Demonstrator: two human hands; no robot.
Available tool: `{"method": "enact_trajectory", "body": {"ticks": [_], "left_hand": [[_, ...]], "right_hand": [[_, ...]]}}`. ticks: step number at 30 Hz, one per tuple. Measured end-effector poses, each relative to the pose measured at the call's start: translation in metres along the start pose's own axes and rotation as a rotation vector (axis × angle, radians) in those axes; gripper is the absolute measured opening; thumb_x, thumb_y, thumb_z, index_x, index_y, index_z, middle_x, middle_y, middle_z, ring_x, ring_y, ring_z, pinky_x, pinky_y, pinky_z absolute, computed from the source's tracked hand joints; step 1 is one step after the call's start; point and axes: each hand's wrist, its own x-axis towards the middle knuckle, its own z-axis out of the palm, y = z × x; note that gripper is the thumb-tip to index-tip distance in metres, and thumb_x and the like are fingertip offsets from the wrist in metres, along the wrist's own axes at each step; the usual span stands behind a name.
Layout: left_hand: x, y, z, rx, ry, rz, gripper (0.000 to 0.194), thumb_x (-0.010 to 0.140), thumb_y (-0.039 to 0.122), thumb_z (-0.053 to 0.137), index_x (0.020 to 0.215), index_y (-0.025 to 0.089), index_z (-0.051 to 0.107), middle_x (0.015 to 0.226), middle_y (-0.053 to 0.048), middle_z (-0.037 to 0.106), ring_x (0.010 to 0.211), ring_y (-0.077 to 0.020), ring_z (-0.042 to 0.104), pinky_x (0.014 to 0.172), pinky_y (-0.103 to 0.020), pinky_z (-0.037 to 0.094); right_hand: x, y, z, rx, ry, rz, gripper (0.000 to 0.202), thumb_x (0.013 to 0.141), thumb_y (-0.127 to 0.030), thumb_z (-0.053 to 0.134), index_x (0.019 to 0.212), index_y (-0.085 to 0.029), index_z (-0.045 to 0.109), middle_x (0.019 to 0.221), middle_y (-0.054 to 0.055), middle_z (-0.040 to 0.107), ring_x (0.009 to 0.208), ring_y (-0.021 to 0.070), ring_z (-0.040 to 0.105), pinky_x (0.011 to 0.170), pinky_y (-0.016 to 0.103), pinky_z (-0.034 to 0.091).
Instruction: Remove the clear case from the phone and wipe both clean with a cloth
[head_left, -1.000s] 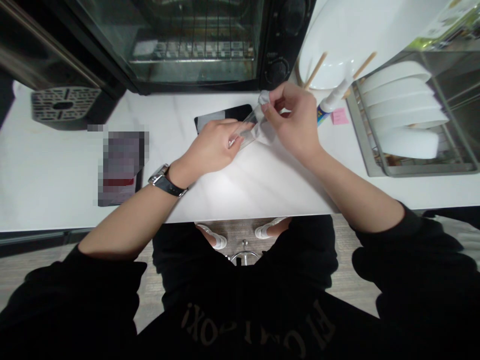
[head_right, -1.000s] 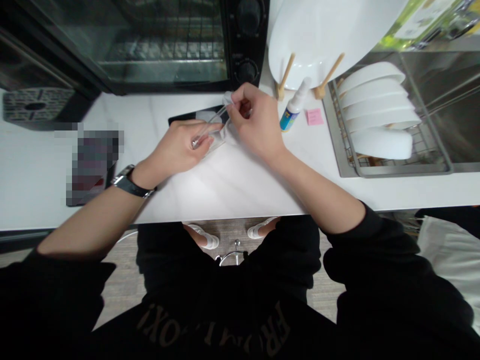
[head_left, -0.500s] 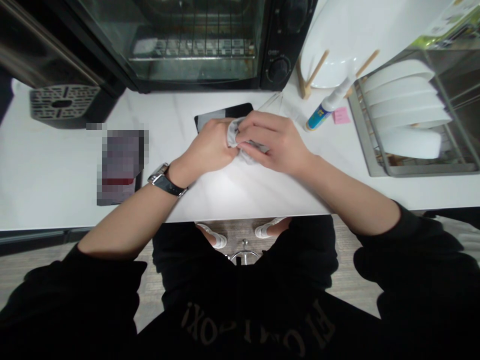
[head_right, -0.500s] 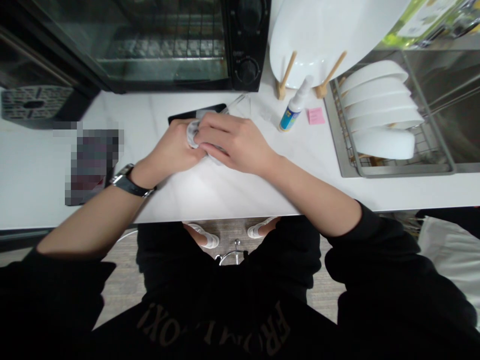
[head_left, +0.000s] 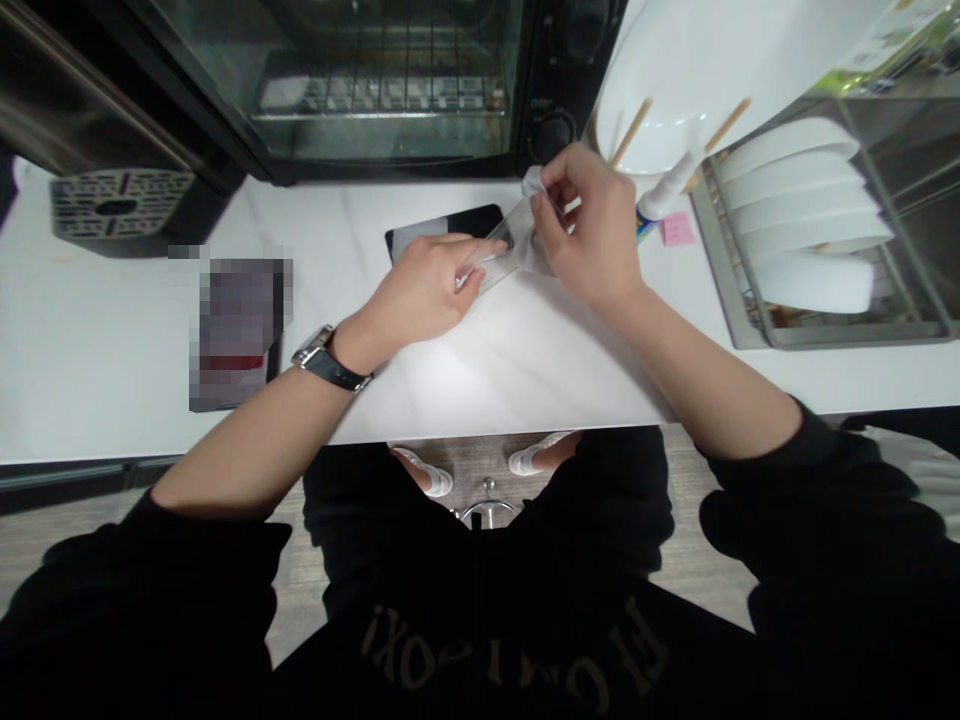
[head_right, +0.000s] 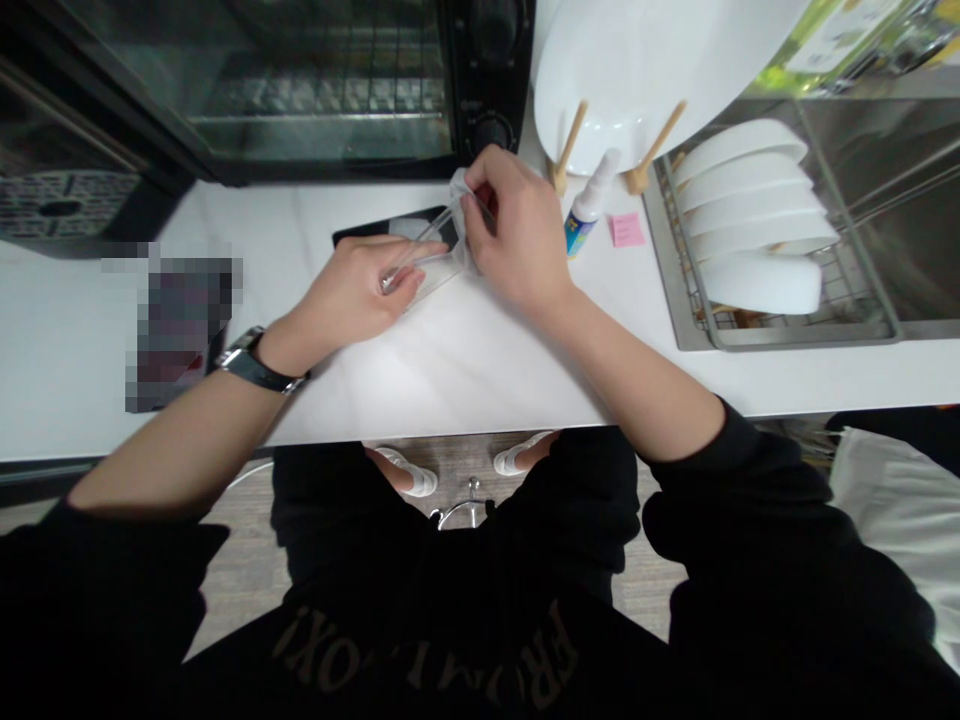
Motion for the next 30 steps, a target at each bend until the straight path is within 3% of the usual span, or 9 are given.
{"method": "enact_trajectory", "body": {"ticks": [8,11,16,19,22,26,30], "left_hand": [[0.001,-0.003,0.001,-0.016,0.021,0.003,0.047,0.097,0.024,0.051,0.136,0.024,0.078,0.094,-0.004,0.076,0.086,-0.0219,0.069,0.084,-0.038,0.056],[0.001,-0.006,0.002,-0.025,0.005,0.013,0.044,0.099,0.027,0.053,0.135,0.029,0.078,0.093,-0.002,0.074,0.082,-0.0207,0.065,0.084,-0.039,0.056],[0.001,-0.008,0.002,-0.035,0.011,0.017,0.044,0.099,0.026,0.053,0.135,0.027,0.077,0.092,-0.003,0.073,0.078,-0.0201,0.061,0.084,-0.040,0.056],[0.001,-0.007,0.003,-0.027,0.014,0.022,0.043,0.099,0.026,0.054,0.135,0.028,0.077,0.091,-0.002,0.074,0.080,-0.0193,0.062,0.083,-0.038,0.056],[0.000,-0.004,0.003,-0.025,0.030,0.014,0.044,0.098,0.022,0.053,0.134,0.023,0.078,0.093,-0.002,0.076,0.083,-0.0192,0.066,0.084,-0.036,0.056],[0.002,-0.002,0.002,-0.032,0.039,0.009,0.036,0.095,0.018,0.053,0.120,0.020,0.079,0.092,-0.003,0.076,0.083,-0.0197,0.069,0.083,-0.036,0.055],[0.004,-0.005,0.004,0.051,0.009,-0.008,0.016,0.096,0.020,0.056,0.084,0.025,0.065,0.083,-0.002,0.069,0.079,-0.0197,0.065,0.078,-0.037,0.053]], "right_hand": [[0.006,0.015,0.004,-0.035,0.063,0.001,0.018,0.106,-0.043,0.059,0.092,-0.031,0.057,0.098,0.006,0.070,0.089,0.0244,0.056,0.083,0.040,0.043],[0.006,0.020,0.008,-0.056,0.075,0.006,0.012,0.106,-0.034,0.057,0.096,-0.027,0.059,0.100,0.008,0.070,0.091,0.0244,0.058,0.086,0.040,0.043],[0.007,0.025,0.010,-0.049,0.083,0.013,0.003,0.105,-0.025,0.059,0.101,-0.025,0.060,0.101,0.008,0.069,0.089,0.0215,0.057,0.083,0.038,0.044],[0.008,0.022,0.008,-0.042,0.098,0.005,0.008,0.101,-0.018,0.057,0.099,-0.023,0.062,0.097,0.008,0.068,0.086,0.0220,0.059,0.078,0.039,0.044],[0.006,0.014,0.007,-0.014,0.066,-0.033,0.013,0.102,-0.021,0.059,0.089,-0.023,0.059,0.089,0.006,0.067,0.079,0.0192,0.059,0.075,0.037,0.046],[-0.002,0.001,0.007,0.025,-0.016,-0.097,0.015,0.102,-0.024,0.064,0.088,-0.023,0.060,0.088,0.004,0.068,0.078,0.0169,0.059,0.077,0.035,0.052],[-0.012,-0.010,0.008,0.126,-0.156,-0.214,0.020,0.108,-0.035,0.061,0.092,-0.025,0.066,0.091,0.005,0.069,0.083,0.0187,0.063,0.081,0.036,0.055]]}}
